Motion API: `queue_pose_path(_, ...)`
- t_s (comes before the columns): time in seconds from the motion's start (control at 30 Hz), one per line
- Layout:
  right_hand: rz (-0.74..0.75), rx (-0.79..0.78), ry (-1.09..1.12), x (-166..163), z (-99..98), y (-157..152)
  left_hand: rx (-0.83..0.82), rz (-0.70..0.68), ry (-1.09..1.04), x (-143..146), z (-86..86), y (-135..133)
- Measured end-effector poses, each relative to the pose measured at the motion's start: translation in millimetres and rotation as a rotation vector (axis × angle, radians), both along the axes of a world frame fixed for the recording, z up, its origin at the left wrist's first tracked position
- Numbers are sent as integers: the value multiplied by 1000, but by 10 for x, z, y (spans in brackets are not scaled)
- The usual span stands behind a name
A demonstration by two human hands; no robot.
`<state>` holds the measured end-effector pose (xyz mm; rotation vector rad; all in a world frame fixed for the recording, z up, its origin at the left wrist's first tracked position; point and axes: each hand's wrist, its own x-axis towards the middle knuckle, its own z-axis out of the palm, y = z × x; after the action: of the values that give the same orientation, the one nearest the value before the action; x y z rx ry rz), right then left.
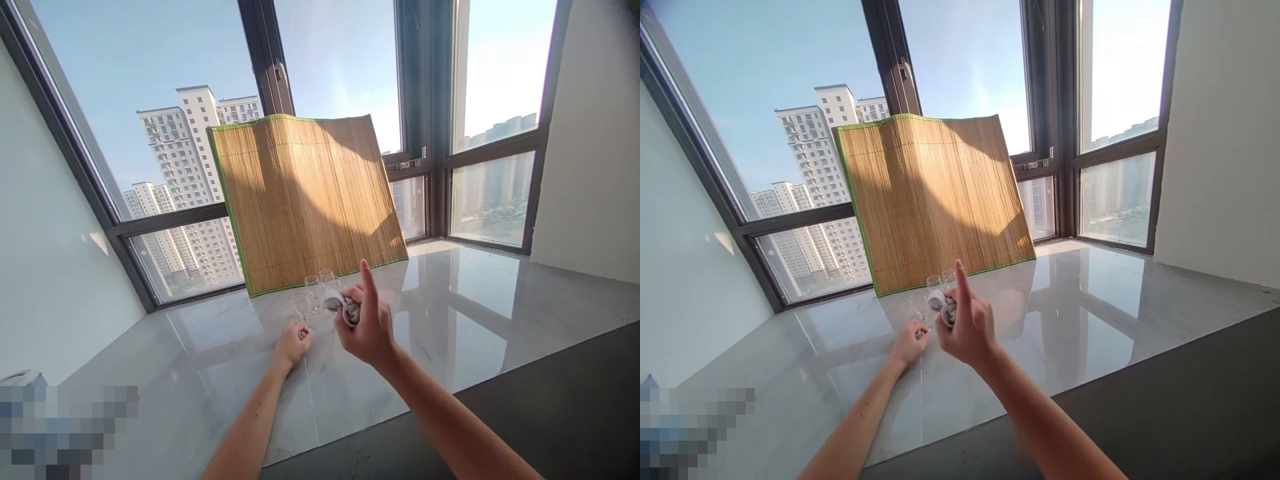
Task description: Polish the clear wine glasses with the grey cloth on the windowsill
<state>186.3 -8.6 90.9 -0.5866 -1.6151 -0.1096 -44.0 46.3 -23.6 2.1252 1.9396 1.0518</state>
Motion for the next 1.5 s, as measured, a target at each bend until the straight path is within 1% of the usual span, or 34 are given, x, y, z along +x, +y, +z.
queue_pose_path(0.1, -275, -302, 22, 141, -221, 666, -13, -53, 15, 18, 30, -14)
queue_pose_path(0.13, -355, -410, 21, 183, -310, 849, -14, -66, 12, 20, 42, -22)
queue_pose_path(0.2, -470, -582, 0, 240, -507, 1123, -24, -104, 8, 21, 65, -41)
queue_pose_path(0.3, -540, -819, -16, 253, -778, 1324, -70, -162, 31, 45, 87, -69)
queue_pose_path(0.4, -556, -909, -61, 232, -922, 1374, -127, -185, 106, 112, 102, -95)
queue_pose_path(0.53, -519, -986, -150, 236, -941, 1369, -202, -176, 197, 209, 122, -123)
queue_pose_path(0.67, -487, -1025, -206, 243, -935, 1373, -223, -128, 206, 231, 115, -126)
queue_pose_path(0.93, -458, -1023, -208, 253, -968, 1427, -195, -97, 257, 230, 106, -123)
queue_pose_path(1.17, -457, -1018, -229, 246, -969, 1425, -238, -132, 295, 331, 130, -73)
queue_pose_path(1.23, -457, -1022, -232, 245, -974, 1431, -232, -118, 293, 329, 130, -52)
queue_pose_path(1.33, -456, -1019, -226, 246, -991, 1447, -218, -29, 292, 239, 126, -24)
queue_pose_path(1.5, -455, -1002, -224, 257, -1025, 1460, -280, 280, 275, -161, 107, 28)
